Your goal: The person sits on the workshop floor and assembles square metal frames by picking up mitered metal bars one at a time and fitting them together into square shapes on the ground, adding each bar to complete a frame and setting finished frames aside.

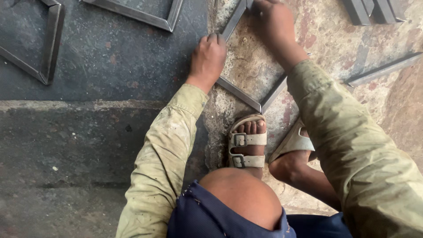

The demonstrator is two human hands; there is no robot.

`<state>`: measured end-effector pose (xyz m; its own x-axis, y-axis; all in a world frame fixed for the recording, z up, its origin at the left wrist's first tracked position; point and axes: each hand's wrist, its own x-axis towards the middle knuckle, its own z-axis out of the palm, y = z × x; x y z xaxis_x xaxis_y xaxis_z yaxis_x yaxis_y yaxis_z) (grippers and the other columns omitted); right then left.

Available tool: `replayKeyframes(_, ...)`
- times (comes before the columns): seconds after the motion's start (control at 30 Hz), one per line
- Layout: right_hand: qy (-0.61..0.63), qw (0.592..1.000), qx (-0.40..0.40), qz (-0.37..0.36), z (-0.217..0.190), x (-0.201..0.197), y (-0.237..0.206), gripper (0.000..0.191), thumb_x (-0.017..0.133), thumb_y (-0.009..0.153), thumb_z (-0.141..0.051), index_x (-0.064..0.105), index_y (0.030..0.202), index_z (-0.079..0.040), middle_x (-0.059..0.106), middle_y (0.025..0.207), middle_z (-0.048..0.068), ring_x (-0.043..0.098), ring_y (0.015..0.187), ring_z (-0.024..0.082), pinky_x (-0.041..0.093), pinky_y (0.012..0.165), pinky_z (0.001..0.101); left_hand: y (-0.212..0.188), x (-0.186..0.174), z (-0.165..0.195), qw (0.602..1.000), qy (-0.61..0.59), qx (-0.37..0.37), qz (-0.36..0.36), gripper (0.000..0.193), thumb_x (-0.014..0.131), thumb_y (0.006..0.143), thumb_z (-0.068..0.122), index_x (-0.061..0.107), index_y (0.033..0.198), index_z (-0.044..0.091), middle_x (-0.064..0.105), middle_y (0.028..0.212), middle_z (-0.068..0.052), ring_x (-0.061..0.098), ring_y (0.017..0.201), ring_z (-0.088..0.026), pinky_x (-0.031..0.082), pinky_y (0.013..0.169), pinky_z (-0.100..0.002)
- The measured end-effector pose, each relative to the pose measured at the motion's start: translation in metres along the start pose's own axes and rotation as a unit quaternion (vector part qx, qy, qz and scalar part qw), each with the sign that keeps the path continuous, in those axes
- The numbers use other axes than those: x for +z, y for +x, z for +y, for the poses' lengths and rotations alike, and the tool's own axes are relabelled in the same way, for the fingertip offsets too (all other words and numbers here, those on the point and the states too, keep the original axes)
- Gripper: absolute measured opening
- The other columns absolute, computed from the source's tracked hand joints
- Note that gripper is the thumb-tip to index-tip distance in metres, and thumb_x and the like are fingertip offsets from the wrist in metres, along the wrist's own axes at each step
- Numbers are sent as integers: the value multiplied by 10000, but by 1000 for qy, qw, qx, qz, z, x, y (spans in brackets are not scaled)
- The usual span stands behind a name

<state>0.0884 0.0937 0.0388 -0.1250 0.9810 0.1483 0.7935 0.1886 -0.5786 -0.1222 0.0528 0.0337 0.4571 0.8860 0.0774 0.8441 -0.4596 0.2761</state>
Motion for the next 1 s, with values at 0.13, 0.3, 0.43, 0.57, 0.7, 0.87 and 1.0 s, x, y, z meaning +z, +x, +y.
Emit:
replayKeyframes(0.13, 17, 1000, -4, -21, -5, -1, -7, 197, 767, 916, -158, 692, 1058, -44, 709, 1006, 172, 693, 846, 382, 559, 719, 473, -1, 1, -2, 1000, -1, 4, 6, 99, 667, 906, 22, 673, 998, -15, 705, 972, -176, 694, 877, -313, 604, 689, -375)
replayKeyframes(0.3, -19, 999, -23, -37, 4, -3, -5, 131, 759, 1047, -183, 708, 1073, -66, 690, 1009, 169, 676, 895, 406, 545, 753, 493, -4, 1, -6, 1000, -10, 9, 12, 62, 662, 894, -5, 648, 951, 15, 685, 970, -160, 679, 915, -329, 593, 724, -406)
replayKeyframes(0.43, -28, 997, -79, -1, 13, -2, -5, 119, 733, 973, -129, 696, 1059, -56, 693, 1003, 159, 677, 901, 409, 551, 755, 494, -10, -3, -10, 999, -31, 23, 9, 102, 659, 858, -5, 636, 955, 13, 669, 965, -164, 664, 935, -345, 586, 747, -423)
replayKeyframes(0.57, -25, 998, -9, -59, 13, 2, -6, 112, 765, 1036, -179, 718, 1060, -81, 698, 959, 168, 672, 869, 412, 535, 740, 508, -13, -4, -10, 999, -41, 15, 4, 82, 678, 880, 39, 631, 942, 17, 662, 953, -167, 656, 924, -356, 577, 740, -441)
replayKeyframes(0.7, 17, 997, -63, -46, 10, -1, -7, 149, 762, 917, -114, 699, 1036, -48, 698, 986, 184, 673, 862, 413, 546, 740, 498, -11, -2, -10, 999, -31, 23, 4, 78, 661, 897, 15, 635, 970, 6, 674, 982, -170, 662, 920, -339, 585, 741, -421)
replayKeyframes(0.87, 9, 993, -108, -50, 7, -8, -5, 102, 721, 983, -112, 681, 1008, -22, 687, 975, 194, 662, 876, 424, 535, 749, 509, -9, -1, -12, 999, -32, 27, -19, 104, 670, 881, -2, 661, 984, -15, 693, 974, -181, 674, 900, -325, 593, 727, -409)
replayKeyframes(1.0, -52, 992, -99, -52, 9, -4, 3, 154, 706, 1053, -181, 686, 1032, -30, 671, 903, 210, 653, 796, 423, 525, 683, 508, -8, 1, -13, 999, -31, 36, -21, 116, 684, 879, 5, 666, 986, -38, 695, 971, -192, 672, 880, -306, 595, 710, -379)
